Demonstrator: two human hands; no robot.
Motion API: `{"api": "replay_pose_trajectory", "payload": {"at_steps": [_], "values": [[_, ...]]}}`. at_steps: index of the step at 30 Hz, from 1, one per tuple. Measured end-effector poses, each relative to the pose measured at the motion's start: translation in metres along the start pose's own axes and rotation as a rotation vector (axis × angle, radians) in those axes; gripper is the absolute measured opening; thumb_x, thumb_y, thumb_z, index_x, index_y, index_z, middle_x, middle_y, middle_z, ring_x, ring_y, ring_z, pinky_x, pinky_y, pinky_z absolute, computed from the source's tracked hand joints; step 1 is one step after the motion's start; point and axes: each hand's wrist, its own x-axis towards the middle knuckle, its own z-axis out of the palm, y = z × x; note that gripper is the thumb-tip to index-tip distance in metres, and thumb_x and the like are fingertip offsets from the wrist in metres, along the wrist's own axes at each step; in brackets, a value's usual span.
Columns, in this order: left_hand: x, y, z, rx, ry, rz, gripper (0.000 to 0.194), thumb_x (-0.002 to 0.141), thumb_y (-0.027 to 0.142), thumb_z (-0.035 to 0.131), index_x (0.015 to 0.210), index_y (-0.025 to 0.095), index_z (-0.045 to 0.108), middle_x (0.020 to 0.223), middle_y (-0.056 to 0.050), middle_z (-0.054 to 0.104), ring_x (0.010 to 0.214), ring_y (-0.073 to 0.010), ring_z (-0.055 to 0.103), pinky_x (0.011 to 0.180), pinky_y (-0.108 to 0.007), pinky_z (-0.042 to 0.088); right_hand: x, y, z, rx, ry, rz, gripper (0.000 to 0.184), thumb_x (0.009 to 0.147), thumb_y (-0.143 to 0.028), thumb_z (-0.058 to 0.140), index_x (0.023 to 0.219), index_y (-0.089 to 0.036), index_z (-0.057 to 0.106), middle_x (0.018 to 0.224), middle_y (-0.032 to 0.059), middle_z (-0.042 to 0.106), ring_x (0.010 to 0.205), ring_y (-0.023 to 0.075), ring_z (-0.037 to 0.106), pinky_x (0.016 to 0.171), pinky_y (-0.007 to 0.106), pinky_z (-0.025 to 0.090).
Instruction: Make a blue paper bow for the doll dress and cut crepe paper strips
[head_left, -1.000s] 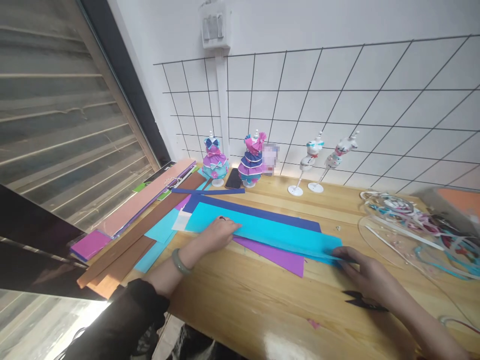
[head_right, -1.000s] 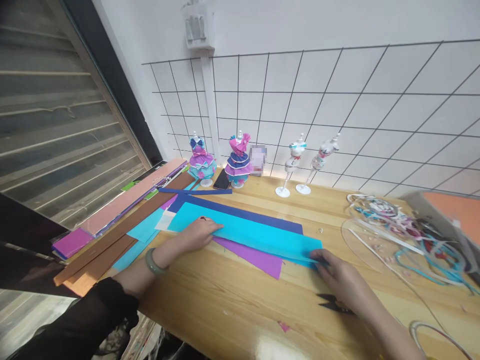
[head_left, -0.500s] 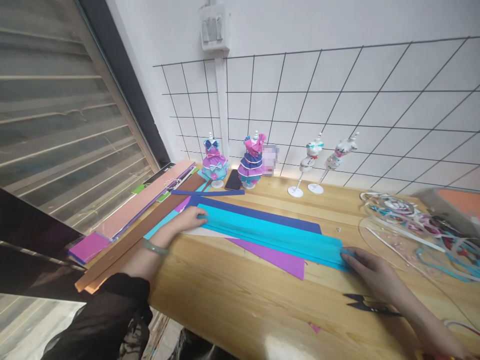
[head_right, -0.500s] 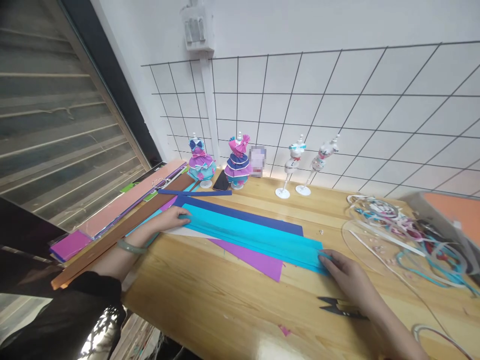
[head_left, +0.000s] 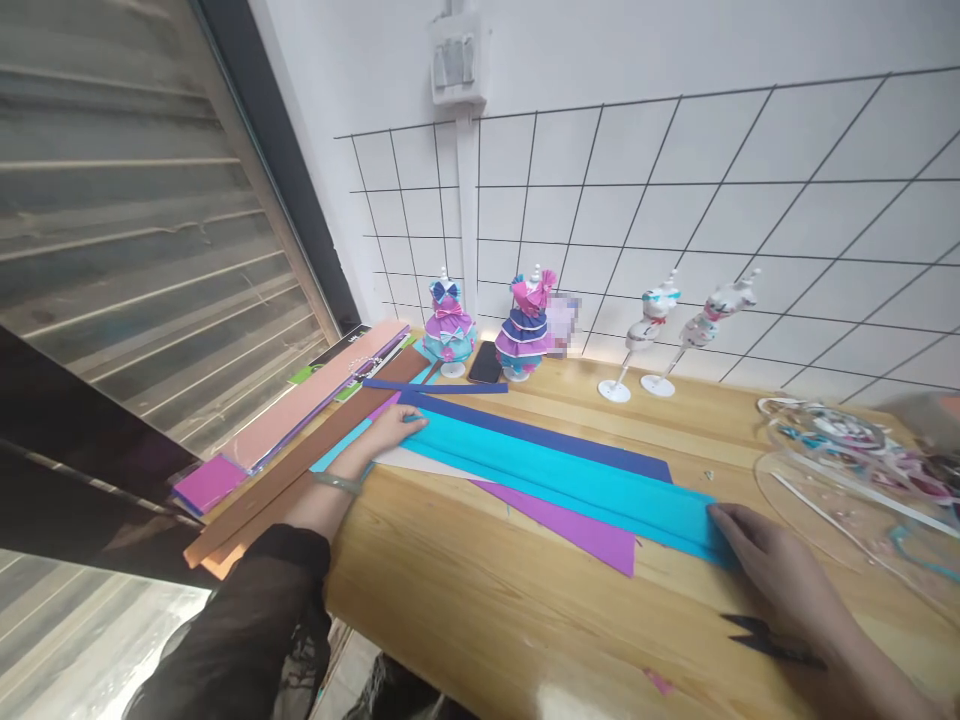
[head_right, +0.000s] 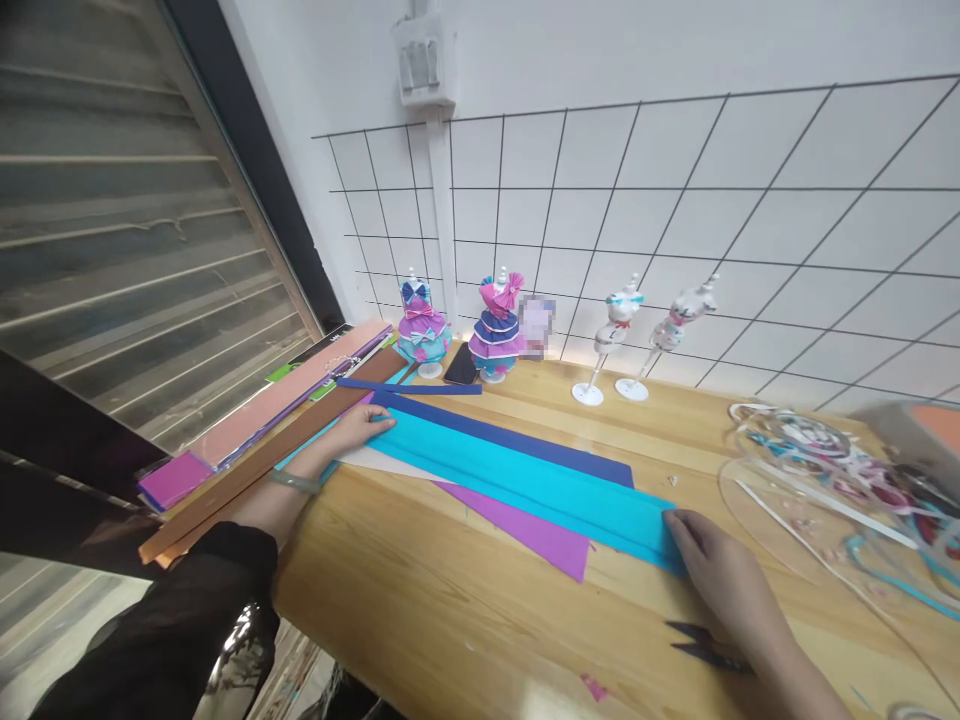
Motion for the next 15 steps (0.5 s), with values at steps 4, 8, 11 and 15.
{"api": "replay_pose_trajectory", "payload": {"at_steps": [4, 8, 11, 15], "values": [[0.0, 0.0, 0.006, 0.057, 0.066, 0.013, 0.039, 0.078, 0.051, 0.045, 0.07, 0.015, 0.057, 0.062, 0.002, 0.05, 0.057, -0.0108, 0.042, 0.053, -0.021, 0.033, 0.005, 0.008, 0.01, -0.192, 0.01, -0.007, 0.039, 0.084, -0.047, 0.029, 0.086, -0.021, 0.059, 0.082, 0.0129, 0.071, 0.073, 0.0306, 0.066, 0.062, 0.036, 0.047], [-0.002, 0.004, 0.011, 0.139, 0.143, 0.007, 0.037, 0.08, 0.048, 0.044, 0.067, 0.016, 0.056, 0.061, 0.002, 0.05, 0.058, -0.0122, 0.044, 0.055, -0.022, 0.032, 0.006, 0.009, 0.015, -0.321, 0.038, -0.056, 0.041, 0.085, -0.044, 0.025, 0.088, -0.021, 0.059, 0.08, 0.0145, 0.071, 0.069, 0.0312, 0.066, 0.058, 0.037, 0.048], [-0.003, 0.005, 0.015, 0.201, 0.195, -0.01, 0.035, 0.08, 0.046, 0.046, 0.067, 0.016, 0.057, 0.061, 0.001, 0.051, 0.059, -0.0137, 0.046, 0.056, -0.023, 0.031, 0.005, 0.007, 0.016, -0.354, 0.055, -0.085, 0.042, 0.086, -0.043, 0.024, 0.088, -0.021, 0.059, 0.081, 0.0146, 0.071, 0.07, 0.0311, 0.067, 0.06, 0.038, 0.049], [-0.004, 0.002, 0.017, 0.264, 0.259, -0.038, 0.03, 0.079, 0.045, 0.05, 0.074, 0.017, 0.06, 0.066, -0.001, 0.056, 0.064, -0.016, 0.05, 0.057, -0.025, 0.031, 0.004, 0.006, 0.017, -0.354, 0.082, -0.092, 0.04, 0.086, -0.043, 0.025, 0.09, -0.022, 0.059, 0.082, 0.0132, 0.071, 0.072, 0.0307, 0.067, 0.062, 0.039, 0.049]]}}
